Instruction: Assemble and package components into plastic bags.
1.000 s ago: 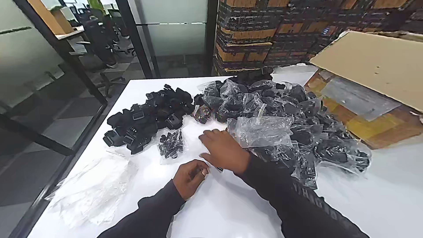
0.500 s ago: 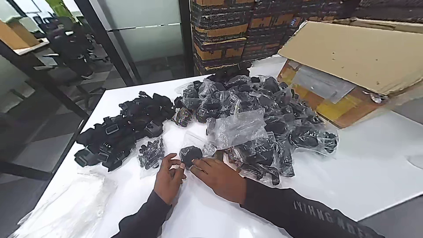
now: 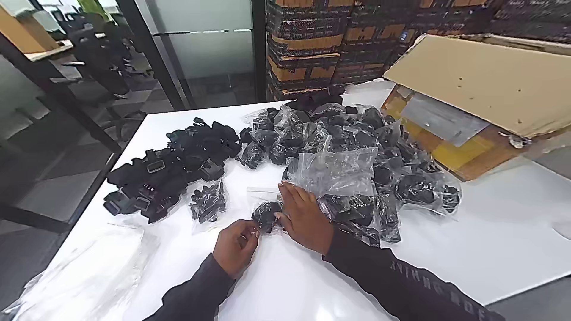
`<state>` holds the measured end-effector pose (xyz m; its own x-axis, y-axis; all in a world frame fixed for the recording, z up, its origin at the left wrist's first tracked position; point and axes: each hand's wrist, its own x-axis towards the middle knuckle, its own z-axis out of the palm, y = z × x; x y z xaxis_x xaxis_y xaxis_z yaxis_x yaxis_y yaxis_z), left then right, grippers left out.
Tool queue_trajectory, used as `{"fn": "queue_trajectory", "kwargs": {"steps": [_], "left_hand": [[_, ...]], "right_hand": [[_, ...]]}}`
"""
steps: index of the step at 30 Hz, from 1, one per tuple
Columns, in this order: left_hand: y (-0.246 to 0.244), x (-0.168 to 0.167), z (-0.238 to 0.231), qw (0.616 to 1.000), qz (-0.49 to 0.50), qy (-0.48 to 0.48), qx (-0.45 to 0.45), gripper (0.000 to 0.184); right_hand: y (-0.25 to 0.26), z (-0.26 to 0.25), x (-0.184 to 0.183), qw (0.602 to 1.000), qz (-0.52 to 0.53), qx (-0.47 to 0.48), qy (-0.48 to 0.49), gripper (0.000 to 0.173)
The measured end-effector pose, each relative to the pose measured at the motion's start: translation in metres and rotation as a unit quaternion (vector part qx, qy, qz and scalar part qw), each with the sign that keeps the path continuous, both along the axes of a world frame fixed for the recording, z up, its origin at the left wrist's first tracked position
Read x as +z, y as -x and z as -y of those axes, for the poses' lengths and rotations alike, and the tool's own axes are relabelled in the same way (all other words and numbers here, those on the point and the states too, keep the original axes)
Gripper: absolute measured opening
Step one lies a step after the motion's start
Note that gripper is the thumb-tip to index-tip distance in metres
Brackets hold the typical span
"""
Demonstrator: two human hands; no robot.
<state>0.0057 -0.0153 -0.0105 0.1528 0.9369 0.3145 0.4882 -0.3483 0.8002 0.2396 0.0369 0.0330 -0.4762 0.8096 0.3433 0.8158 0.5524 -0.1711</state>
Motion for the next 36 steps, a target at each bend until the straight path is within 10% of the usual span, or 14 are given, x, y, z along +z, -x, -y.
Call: {"fn": "queue_trajectory", "kwargs": {"steps": [9,15,22,27,36], "left_hand": [[0.001,0.003,-0.002,0.999,0.030,0.030,-0.014,0.054],[-0.002,0.005,0.001,0.996,0.075,0.016,0.038,0.067],[0.004,0.002,-0.001,0.992,0.123,0.015,-0.011,0.014],[0.007,0.005,0.000,0.972,0.209,0.019,-0.107,0.019],[0.000,0.011,0.004,0.977,0.211,0.023,-0.024,0.015]], "right_hand": [[0.005,0.017,-0.002,0.964,-0.175,0.188,-0.071,0.020],[0.014,0.030,-0.001,0.917,-0.111,0.336,-0.183,0.018],[0.023,0.033,-0.006,0.919,-0.077,0.334,-0.194,0.019],[0.029,0.022,-0.007,0.935,-0.058,0.295,-0.188,0.018],[0.029,0.021,-0.015,0.945,-0.093,0.291,-0.112,0.027]]}}
